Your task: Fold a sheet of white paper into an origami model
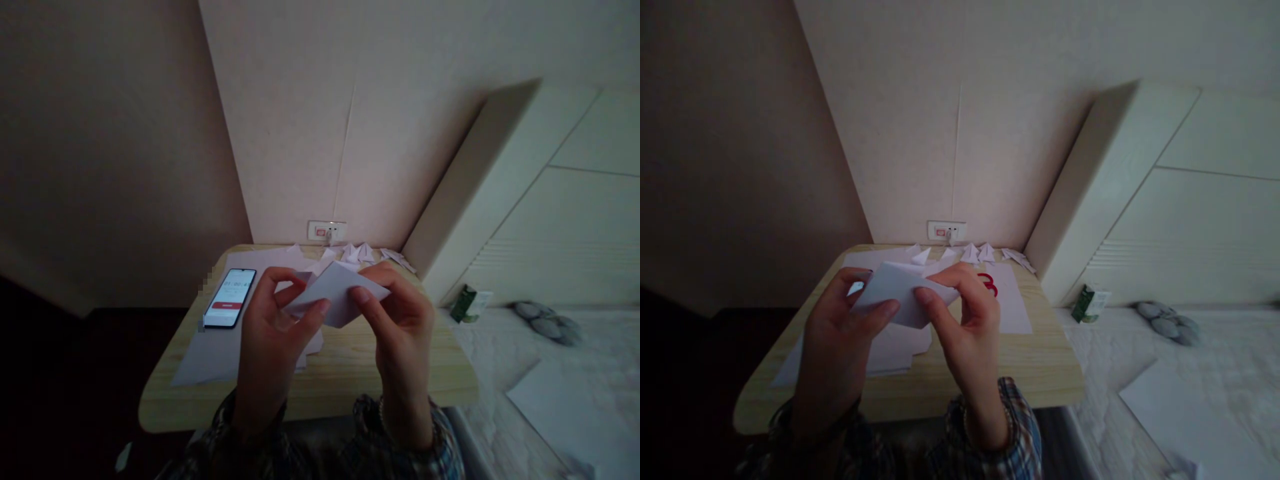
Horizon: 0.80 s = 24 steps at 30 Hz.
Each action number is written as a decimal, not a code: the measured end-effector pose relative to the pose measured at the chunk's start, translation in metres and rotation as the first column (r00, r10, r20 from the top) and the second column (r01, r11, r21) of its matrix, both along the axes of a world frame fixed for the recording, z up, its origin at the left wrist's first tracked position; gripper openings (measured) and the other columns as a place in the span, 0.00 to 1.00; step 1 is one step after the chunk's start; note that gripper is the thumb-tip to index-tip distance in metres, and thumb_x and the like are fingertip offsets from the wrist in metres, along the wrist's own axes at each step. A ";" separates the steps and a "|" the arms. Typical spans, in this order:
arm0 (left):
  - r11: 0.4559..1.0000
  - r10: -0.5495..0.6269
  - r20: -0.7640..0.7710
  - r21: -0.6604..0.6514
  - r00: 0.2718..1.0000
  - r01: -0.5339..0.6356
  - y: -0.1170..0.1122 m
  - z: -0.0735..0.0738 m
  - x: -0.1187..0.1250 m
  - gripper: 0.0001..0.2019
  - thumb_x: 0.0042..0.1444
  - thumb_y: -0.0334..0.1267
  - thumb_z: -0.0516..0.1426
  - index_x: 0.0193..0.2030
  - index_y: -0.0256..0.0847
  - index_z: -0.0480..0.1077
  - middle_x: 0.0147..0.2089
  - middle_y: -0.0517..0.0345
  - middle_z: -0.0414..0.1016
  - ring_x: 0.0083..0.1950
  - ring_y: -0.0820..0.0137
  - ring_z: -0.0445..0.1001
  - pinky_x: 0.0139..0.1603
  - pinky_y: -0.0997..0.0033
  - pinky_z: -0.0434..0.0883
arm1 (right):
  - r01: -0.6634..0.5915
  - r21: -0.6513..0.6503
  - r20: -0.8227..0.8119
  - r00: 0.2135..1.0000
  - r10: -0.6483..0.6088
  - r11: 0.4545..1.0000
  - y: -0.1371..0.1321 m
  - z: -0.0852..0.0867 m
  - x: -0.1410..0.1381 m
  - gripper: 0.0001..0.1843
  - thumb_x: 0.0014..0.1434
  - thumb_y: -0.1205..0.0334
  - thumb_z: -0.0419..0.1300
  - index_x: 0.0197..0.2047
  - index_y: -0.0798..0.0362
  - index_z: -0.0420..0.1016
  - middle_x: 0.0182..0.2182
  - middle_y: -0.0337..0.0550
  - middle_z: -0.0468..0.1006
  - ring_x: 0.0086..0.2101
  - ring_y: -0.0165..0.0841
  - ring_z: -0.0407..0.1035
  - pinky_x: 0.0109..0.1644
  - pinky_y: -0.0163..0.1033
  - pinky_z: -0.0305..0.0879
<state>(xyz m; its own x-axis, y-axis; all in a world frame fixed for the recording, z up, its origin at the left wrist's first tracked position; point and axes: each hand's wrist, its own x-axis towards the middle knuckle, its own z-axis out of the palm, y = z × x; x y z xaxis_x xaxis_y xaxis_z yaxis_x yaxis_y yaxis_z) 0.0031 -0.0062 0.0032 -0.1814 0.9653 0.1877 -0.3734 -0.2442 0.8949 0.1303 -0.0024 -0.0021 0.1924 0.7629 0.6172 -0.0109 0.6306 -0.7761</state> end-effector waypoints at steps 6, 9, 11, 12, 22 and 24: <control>0.998 -0.003 -0.031 -0.063 1.000 0.001 0.002 0.001 -0.001 0.15 0.37 0.26 0.71 0.33 0.43 0.78 0.27 0.66 0.81 0.25 0.71 0.78 0.25 0.78 0.75 | 0.079 0.015 0.070 0.994 -0.080 0.997 0.000 0.002 -0.002 0.05 0.58 0.67 0.67 0.32 0.49 0.77 0.28 0.33 0.75 0.31 0.31 0.67 0.34 0.37 0.61; 0.998 0.018 -0.098 -0.052 0.995 -0.023 0.002 -0.001 -0.002 0.07 0.39 0.30 0.71 0.28 0.41 0.80 0.25 0.64 0.80 0.26 0.71 0.76 0.26 0.78 0.74 | 0.086 0.001 0.130 0.988 -0.086 0.996 0.000 0.003 -0.002 0.07 0.56 0.67 0.68 0.34 0.48 0.75 0.28 0.33 0.75 0.31 0.31 0.68 0.33 0.36 0.61; 0.999 0.012 -0.122 -0.049 0.992 -0.018 0.003 -0.003 -0.003 0.04 0.40 0.33 0.71 0.25 0.40 0.80 0.23 0.62 0.79 0.25 0.72 0.74 0.25 0.78 0.72 | 0.085 0.002 0.161 0.983 -0.084 0.996 0.000 0.004 -0.002 0.08 0.56 0.67 0.68 0.34 0.48 0.73 0.28 0.33 0.75 0.30 0.31 0.68 0.32 0.36 0.61; 0.999 0.009 -0.127 -0.047 0.992 -0.015 0.003 -0.003 -0.003 0.04 0.41 0.33 0.70 0.23 0.40 0.80 0.22 0.62 0.78 0.25 0.72 0.73 0.24 0.78 0.71 | 0.088 0.007 0.171 0.981 -0.088 0.996 0.000 0.004 -0.002 0.08 0.57 0.67 0.68 0.34 0.48 0.73 0.29 0.33 0.75 0.31 0.32 0.68 0.33 0.37 0.62; 0.997 0.061 -0.179 0.055 0.982 -0.052 -0.001 0.000 -0.005 0.05 0.44 0.30 0.68 0.23 0.44 0.81 0.22 0.66 0.79 0.24 0.75 0.72 0.25 0.82 0.69 | 0.033 0.005 0.060 0.998 -0.033 0.999 0.001 0.003 -0.003 0.11 0.57 0.67 0.67 0.42 0.45 0.76 0.35 0.34 0.76 0.36 0.32 0.71 0.40 0.37 0.68; 0.996 0.051 -0.215 0.077 0.975 -0.035 -0.002 0.000 -0.006 0.06 0.44 0.29 0.68 0.23 0.45 0.81 0.22 0.67 0.79 0.24 0.75 0.73 0.25 0.82 0.70 | 0.018 -0.021 0.025 1.000 -0.017 1.000 0.001 0.003 -0.003 0.17 0.56 0.65 0.68 0.48 0.44 0.75 0.37 0.35 0.77 0.36 0.32 0.72 0.39 0.38 0.70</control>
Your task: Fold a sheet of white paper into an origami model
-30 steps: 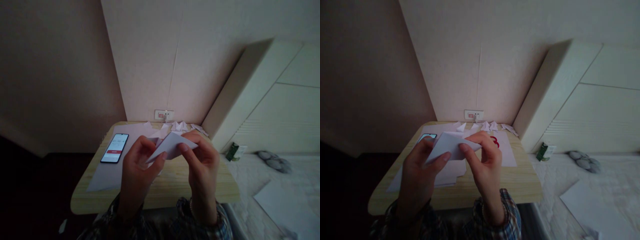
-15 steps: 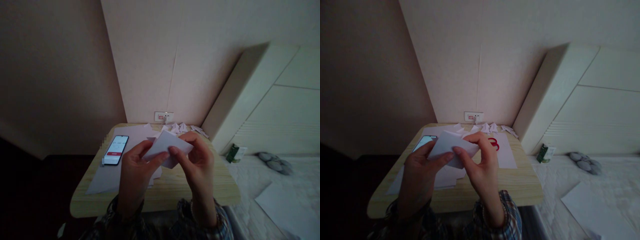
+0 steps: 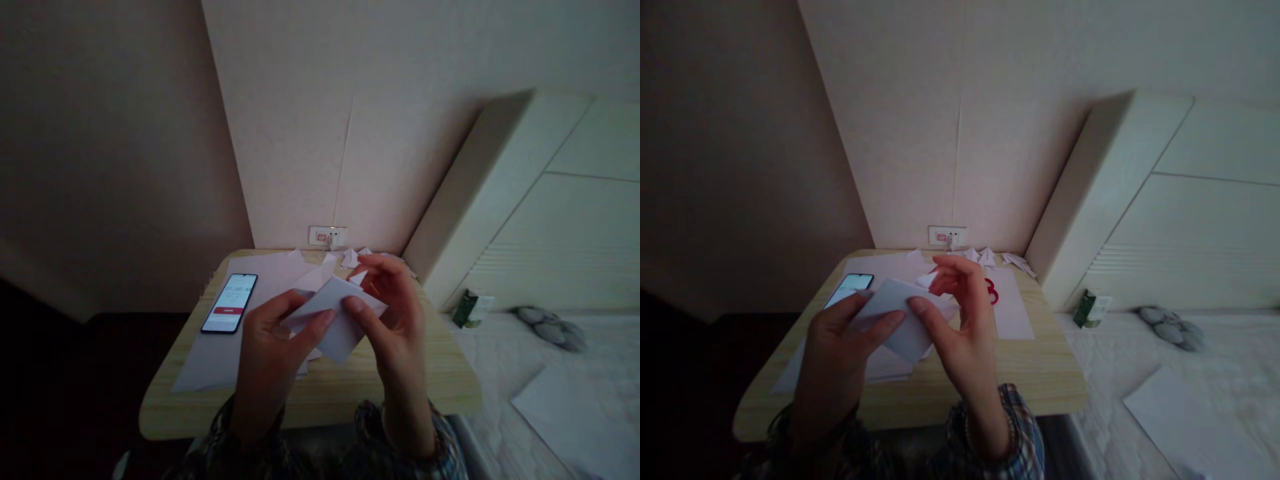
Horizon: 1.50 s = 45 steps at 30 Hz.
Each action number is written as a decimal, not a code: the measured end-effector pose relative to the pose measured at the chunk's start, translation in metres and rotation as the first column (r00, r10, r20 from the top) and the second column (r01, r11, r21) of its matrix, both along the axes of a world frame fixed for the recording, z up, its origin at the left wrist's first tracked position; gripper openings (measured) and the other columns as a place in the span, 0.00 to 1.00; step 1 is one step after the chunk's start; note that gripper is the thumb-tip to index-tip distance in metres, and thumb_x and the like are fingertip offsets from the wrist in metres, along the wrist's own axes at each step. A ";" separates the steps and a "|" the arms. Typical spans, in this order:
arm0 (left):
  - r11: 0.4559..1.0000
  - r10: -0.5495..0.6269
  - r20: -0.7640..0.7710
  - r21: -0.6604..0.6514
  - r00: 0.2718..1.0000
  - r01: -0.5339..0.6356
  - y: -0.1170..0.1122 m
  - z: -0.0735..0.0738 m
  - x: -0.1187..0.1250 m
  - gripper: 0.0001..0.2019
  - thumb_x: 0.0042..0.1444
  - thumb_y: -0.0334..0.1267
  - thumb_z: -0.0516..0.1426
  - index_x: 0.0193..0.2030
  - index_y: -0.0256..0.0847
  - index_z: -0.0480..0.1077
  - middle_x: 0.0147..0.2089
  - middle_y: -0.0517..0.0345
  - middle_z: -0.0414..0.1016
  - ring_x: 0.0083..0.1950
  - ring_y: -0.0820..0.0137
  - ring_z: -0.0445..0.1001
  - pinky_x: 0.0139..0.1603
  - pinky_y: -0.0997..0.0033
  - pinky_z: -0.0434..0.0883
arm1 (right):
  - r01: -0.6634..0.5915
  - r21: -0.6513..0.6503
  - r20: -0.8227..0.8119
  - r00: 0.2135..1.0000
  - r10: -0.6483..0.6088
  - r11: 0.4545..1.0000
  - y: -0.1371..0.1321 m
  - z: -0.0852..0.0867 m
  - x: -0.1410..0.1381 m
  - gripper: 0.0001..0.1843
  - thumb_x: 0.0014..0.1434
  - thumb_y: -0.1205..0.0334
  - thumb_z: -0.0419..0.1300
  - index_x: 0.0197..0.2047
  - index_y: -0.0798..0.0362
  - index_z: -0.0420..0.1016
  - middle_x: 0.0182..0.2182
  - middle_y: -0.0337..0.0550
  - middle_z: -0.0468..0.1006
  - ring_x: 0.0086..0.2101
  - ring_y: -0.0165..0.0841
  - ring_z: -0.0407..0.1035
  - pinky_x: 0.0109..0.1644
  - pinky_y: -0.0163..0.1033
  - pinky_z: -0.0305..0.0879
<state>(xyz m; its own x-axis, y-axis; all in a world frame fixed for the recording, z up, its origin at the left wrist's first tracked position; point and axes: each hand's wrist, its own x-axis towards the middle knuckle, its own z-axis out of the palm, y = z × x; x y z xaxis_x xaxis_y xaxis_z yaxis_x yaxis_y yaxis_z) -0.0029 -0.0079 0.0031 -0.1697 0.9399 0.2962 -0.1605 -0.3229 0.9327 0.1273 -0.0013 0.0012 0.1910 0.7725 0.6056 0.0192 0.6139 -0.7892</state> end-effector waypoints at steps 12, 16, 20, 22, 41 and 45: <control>0.999 0.035 -0.033 0.040 0.999 -0.034 -0.002 0.004 0.003 0.05 0.46 0.30 0.67 0.26 0.44 0.78 0.25 0.64 0.80 0.28 0.70 0.79 0.28 0.77 0.74 | 0.062 0.065 0.037 0.997 -0.064 0.996 -0.002 0.002 0.002 0.08 0.56 0.70 0.66 0.28 0.48 0.75 0.26 0.34 0.74 0.30 0.31 0.69 0.34 0.36 0.65; 0.997 0.071 -0.013 0.030 0.997 -0.071 -0.001 0.002 0.004 0.05 0.45 0.31 0.67 0.24 0.43 0.76 0.24 0.65 0.78 0.26 0.71 0.76 0.25 0.77 0.73 | 0.111 0.037 0.050 0.992 -0.113 0.993 -0.002 0.002 0.000 0.06 0.56 0.68 0.66 0.31 0.48 0.76 0.29 0.36 0.76 0.33 0.33 0.71 0.36 0.39 0.67; 0.992 0.129 0.065 -0.008 0.989 -0.129 0.002 -0.002 0.003 0.07 0.45 0.33 0.68 0.23 0.41 0.74 0.22 0.65 0.75 0.23 0.74 0.72 0.23 0.80 0.69 | 0.102 -0.038 0.069 0.993 -0.100 0.994 -0.001 0.000 -0.001 0.05 0.57 0.66 0.67 0.34 0.48 0.76 0.30 0.35 0.77 0.33 0.33 0.71 0.35 0.38 0.67; 0.994 0.106 0.099 -0.045 0.989 -0.102 0.003 -0.002 0.002 0.07 0.45 0.33 0.68 0.23 0.41 0.74 0.22 0.65 0.77 0.23 0.74 0.72 0.23 0.80 0.69 | 0.130 0.003 0.103 0.986 -0.130 0.991 -0.001 -0.001 -0.001 0.06 0.58 0.67 0.67 0.34 0.48 0.75 0.30 0.35 0.76 0.33 0.32 0.70 0.36 0.38 0.66; 0.984 0.159 0.094 -0.095 0.983 -0.150 0.001 0.001 -0.003 0.09 0.51 0.41 0.65 0.24 0.42 0.74 0.21 0.66 0.70 0.22 0.76 0.62 0.20 0.78 0.60 | 0.161 0.420 0.405 0.847 -0.343 0.893 -0.008 -0.003 0.002 0.19 0.61 0.76 0.60 0.47 0.42 0.79 0.33 0.39 0.73 0.35 0.36 0.70 0.37 0.44 0.70; 0.984 0.173 0.107 -0.049 0.979 -0.169 0.000 0.001 -0.003 0.11 0.53 0.40 0.64 0.22 0.42 0.72 0.22 0.66 0.69 0.24 0.75 0.62 0.22 0.78 0.61 | 0.075 0.396 0.457 0.848 -0.268 0.915 -0.008 -0.003 0.003 0.21 0.61 0.76 0.59 0.51 0.41 0.78 0.36 0.41 0.74 0.37 0.36 0.71 0.36 0.44 0.70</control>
